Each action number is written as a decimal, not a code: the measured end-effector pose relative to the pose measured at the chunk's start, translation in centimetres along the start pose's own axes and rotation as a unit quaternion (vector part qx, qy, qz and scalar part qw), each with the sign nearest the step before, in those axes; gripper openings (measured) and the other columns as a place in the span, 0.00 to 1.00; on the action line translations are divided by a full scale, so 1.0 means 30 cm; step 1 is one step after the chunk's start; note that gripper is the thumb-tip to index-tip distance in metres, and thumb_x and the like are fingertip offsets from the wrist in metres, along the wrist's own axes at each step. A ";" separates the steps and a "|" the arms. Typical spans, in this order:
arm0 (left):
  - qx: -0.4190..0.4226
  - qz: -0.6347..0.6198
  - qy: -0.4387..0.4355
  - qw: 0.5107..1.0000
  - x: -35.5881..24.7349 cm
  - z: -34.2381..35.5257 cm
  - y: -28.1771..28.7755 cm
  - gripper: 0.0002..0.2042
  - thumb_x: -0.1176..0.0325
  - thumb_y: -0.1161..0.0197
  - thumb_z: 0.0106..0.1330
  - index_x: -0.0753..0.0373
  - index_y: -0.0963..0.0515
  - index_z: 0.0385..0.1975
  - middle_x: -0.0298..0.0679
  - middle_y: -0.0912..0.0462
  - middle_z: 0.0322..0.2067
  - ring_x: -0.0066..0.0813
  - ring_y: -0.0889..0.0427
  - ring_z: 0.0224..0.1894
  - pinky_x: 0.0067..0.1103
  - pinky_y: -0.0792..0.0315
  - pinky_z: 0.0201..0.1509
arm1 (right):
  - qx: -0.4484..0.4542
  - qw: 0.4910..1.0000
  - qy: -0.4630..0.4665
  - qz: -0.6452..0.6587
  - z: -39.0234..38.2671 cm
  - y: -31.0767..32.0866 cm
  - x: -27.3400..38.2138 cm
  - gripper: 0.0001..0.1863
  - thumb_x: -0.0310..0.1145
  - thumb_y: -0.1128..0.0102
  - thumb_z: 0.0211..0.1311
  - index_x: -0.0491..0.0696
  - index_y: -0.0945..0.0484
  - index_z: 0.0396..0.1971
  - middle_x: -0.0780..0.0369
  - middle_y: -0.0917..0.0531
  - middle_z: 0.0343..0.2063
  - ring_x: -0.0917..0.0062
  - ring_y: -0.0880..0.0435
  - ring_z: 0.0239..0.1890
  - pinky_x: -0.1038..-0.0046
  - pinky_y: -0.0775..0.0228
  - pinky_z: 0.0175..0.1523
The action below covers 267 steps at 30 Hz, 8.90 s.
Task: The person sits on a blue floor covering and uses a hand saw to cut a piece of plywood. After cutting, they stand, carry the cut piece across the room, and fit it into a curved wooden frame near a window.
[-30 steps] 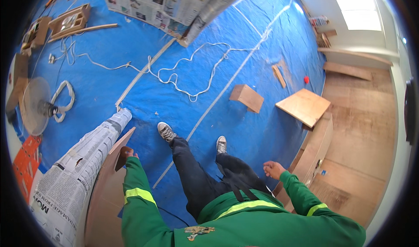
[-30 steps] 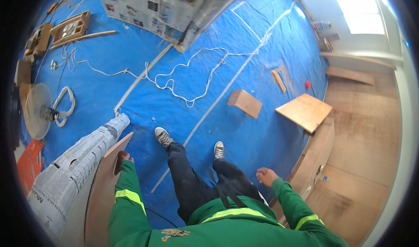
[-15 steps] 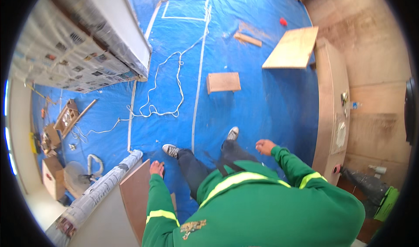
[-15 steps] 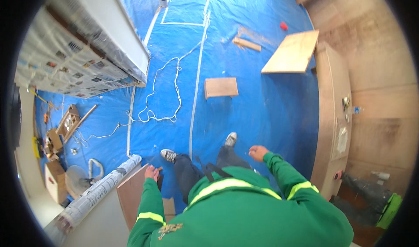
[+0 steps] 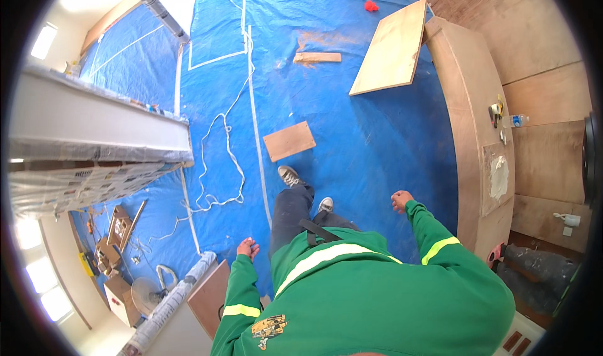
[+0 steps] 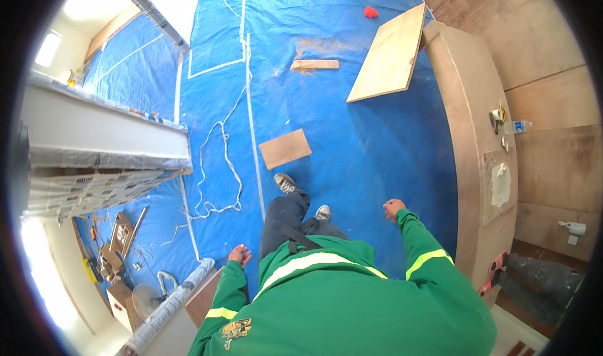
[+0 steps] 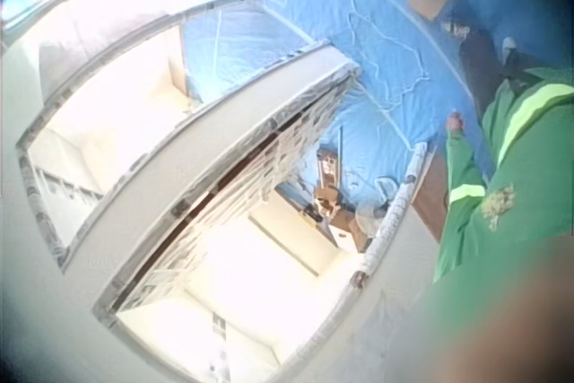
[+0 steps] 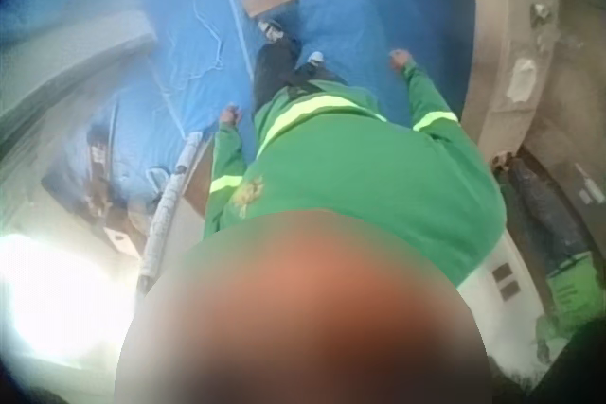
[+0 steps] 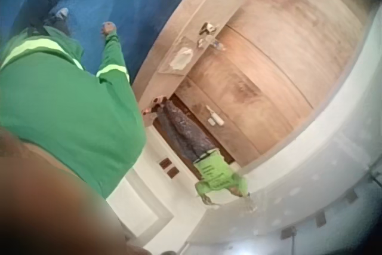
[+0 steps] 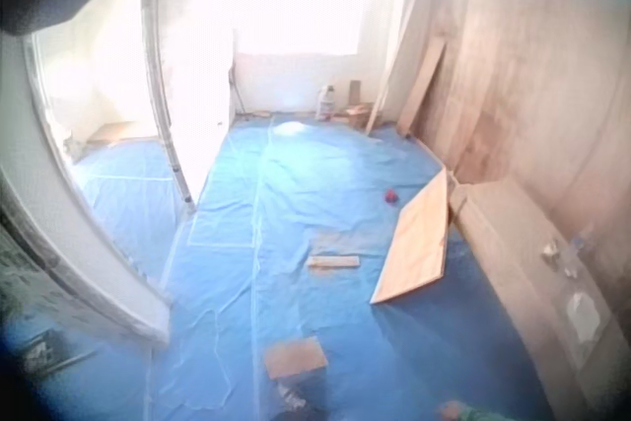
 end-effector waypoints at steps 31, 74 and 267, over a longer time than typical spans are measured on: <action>0.004 -0.187 0.025 0.982 -0.516 0.069 -1.545 0.20 0.58 0.30 0.75 0.57 0.23 0.61 0.37 0.14 0.49 0.36 0.13 0.45 0.32 0.17 0.48 | -0.149 0.983 0.017 0.104 1.103 1.345 1.467 0.45 0.68 0.29 0.66 0.37 0.23 0.58 0.52 0.14 0.48 0.59 0.13 0.56 0.51 0.19 0.49; -0.077 -0.358 -0.150 0.918 -1.167 -0.038 -1.672 0.33 0.30 0.32 0.67 0.62 0.16 0.25 0.38 0.17 0.24 0.28 0.19 0.32 0.27 0.26 0.40 | 0.175 0.950 0.055 0.253 0.447 -0.888 1.875 0.21 0.33 0.32 0.71 0.36 0.22 0.56 0.51 0.12 0.46 0.61 0.09 0.42 0.61 0.11 0.44; -0.322 -0.890 0.058 0.318 -0.740 0.895 5.216 0.20 0.68 0.25 0.68 0.59 0.20 0.59 0.38 0.16 0.54 0.38 0.15 0.53 0.35 0.16 0.57 | 0.290 0.473 0.655 -0.512 -4.115 -7.068 3.311 0.13 0.30 0.28 0.64 0.33 0.12 0.38 0.59 0.09 0.29 0.77 0.14 0.32 0.67 0.21 0.40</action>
Point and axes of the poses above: each hand's wrist, its own z-axis towards the middle knuckle, its own y-axis out of the back of the hand, x = y × z, the point moved 5 cm from there along z, towards the middle knuckle
